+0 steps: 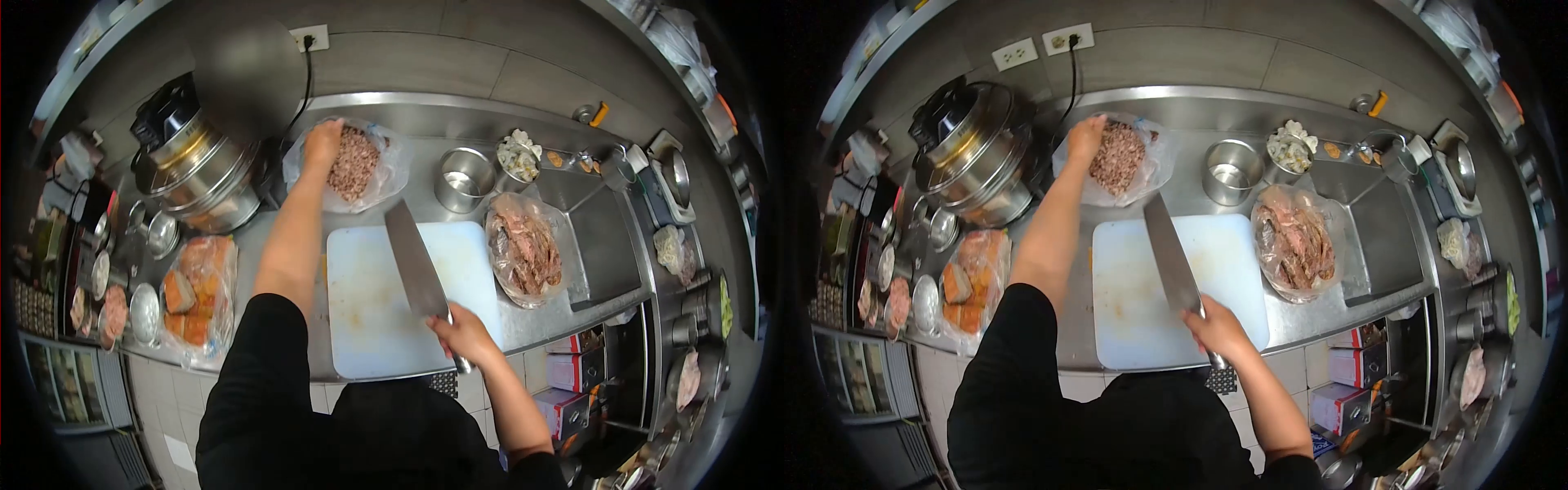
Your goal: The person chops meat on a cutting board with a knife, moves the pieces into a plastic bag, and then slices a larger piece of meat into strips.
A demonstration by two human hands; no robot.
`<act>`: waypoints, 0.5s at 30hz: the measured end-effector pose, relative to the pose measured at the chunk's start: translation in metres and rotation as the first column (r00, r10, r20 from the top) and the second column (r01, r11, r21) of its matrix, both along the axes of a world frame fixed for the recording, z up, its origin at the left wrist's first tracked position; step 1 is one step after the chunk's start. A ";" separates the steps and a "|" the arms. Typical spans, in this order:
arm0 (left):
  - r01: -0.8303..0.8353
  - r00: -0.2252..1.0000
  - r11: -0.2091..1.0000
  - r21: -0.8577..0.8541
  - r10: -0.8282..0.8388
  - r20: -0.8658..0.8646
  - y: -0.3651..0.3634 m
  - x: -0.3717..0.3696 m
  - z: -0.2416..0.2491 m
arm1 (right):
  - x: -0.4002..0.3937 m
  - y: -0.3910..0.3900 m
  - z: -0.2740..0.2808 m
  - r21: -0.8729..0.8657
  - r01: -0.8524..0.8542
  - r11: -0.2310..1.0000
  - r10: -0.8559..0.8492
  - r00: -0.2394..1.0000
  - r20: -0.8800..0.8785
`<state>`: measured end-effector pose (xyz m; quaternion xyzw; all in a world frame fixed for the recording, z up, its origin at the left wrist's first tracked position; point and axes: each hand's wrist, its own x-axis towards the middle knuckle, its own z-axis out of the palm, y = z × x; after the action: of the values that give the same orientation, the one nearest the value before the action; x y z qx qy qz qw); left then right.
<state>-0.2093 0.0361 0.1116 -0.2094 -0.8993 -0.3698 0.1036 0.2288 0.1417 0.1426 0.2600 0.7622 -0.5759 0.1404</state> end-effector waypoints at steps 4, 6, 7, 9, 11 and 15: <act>0.016 0.959 0.904 -0.426 0.106 0.262 0.015 -0.035 -0.061 | 0.051 -0.001 -0.026 0.190 0.081 0.978 -0.120 0.971 0.205; -0.158 0.949 0.933 -0.322 0.234 0.212 0.036 0.001 -0.093 | 0.072 -0.007 -0.054 0.285 0.079 0.955 -0.136 0.973 0.187; -0.151 0.951 0.938 -0.312 0.224 0.212 0.047 0.009 -0.106 | 0.075 -0.006 -0.061 0.382 0.066 0.922 -0.138 0.977 0.165; -0.249 0.966 0.956 -0.157 0.257 0.035 0.064 0.018 -0.122 | 0.070 -0.011 -0.057 0.424 0.066 0.903 -0.153 0.973 0.175; -0.216 0.975 0.969 -0.116 0.220 0.020 0.080 0.012 -0.126 | 0.062 -0.018 -0.053 0.525 0.014 0.851 -0.133 0.973 0.189; 0.012 0.994 0.990 -0.139 -0.027 -0.107 0.090 -0.001 -0.122 | 0.058 -0.018 -0.060 0.589 -0.051 0.807 -0.092 0.973 0.211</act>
<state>-0.2102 0.1261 -0.0104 -0.2448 -0.9136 -0.2959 0.1339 0.2869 0.1237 0.0827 0.3634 0.8791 -0.2780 0.1333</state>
